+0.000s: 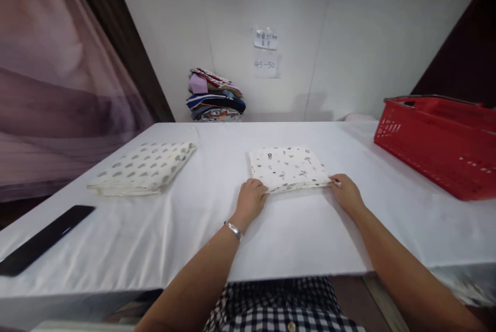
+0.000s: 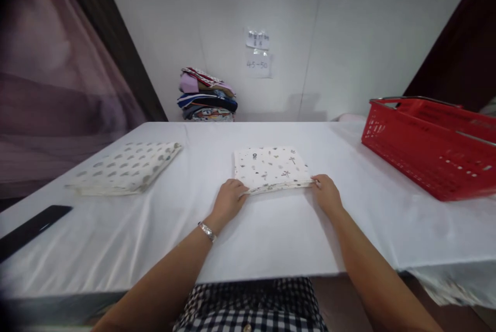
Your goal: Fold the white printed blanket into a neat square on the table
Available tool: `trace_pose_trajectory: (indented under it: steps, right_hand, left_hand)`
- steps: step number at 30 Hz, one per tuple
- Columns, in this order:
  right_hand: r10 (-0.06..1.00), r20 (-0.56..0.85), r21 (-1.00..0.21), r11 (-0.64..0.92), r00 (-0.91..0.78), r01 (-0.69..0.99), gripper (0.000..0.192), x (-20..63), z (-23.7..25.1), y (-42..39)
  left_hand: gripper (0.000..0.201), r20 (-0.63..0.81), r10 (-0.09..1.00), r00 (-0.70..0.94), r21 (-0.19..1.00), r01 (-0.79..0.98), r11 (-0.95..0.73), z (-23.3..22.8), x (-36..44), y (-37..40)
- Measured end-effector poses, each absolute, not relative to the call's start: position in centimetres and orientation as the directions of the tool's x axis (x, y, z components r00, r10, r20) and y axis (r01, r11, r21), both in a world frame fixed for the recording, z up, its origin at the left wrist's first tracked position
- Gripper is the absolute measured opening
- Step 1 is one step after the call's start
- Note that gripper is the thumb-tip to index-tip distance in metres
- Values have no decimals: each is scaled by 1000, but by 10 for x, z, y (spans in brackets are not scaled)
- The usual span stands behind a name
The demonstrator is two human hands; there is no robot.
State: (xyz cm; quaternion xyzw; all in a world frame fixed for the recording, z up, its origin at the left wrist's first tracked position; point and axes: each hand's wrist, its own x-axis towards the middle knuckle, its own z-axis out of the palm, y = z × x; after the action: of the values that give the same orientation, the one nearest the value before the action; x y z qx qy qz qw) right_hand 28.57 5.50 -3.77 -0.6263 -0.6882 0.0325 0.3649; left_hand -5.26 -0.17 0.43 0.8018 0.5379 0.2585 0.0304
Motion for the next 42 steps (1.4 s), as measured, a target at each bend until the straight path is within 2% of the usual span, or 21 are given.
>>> trace_pose_trajectory:
  steps: [3, 6, 8, 12, 16, 20, 22, 24, 29, 34, 36, 39, 42]
  right_hand:
    - [810, 563, -300, 383, -162, 873, 39, 256, -15, 47]
    - [741, 581, -220, 542, -337, 811, 42, 210, 7, 39]
    - [733, 546, -189, 579, -405, 793, 44, 184, 11, 38]
    - [775, 373, -175, 599, -511, 781, 51, 165, -7, 40]
    - [795, 274, -162, 593, -541, 789, 55, 172, -21, 40]
    - [816, 256, -155, 563, -518, 811, 57, 160, -9, 38]
    - [792, 278, -160, 597, -544, 786, 57, 143, 1, 40]
    - [746, 297, -159, 654, -596, 739, 56, 125, 6, 44]
    - [695, 219, -145, 717, -685, 682, 53, 102, -9, 47]
    - [658, 282, -84, 742, -698, 665, 54, 104, -25, 44]
    - [657, 276, -74, 742, -702, 666, 52, 105, -24, 43]
    - [655, 266, -64, 744, -707, 665, 48, 104, -20, 43]
    - [649, 260, -60, 750, -715, 658, 46, 104, -18, 43]
  left_hand:
    - [15, 384, 880, 279, 360, 833, -421, 3, -52, -2]
    - [15, 392, 880, 267, 379, 825, -419, 2, -52, -2]
    - [14, 400, 877, 266, 379, 823, -422, 2, -52, -3]
    - [14, 408, 875, 262, 387, 818, -426, 1, -54, -4]
    - [15, 423, 870, 254, 415, 799, -435, -1, -56, -5]
    - [12, 454, 857, 244, 442, 773, -455, -2, -56, -4]
    - [12, 471, 854, 220, 478, 751, -457, -2, -55, -3]
    - [14, 462, 869, 177, 529, 732, -430, 0, -56, -4]
    - [18, 373, 928, -3, 726, 623, -290, -1, -61, -6]
    - [19, 272, 946, -178, 866, 475, -159, -7, -74, 14]
    - [21, 248, 940, -233, 872, 476, -112, -8, -84, 31]
    - [29, 243, 931, -273, 820, 571, -46, -6, -98, 62]
    - [36, 231, 944, -234, 762, 647, -26, -4, -106, 91]
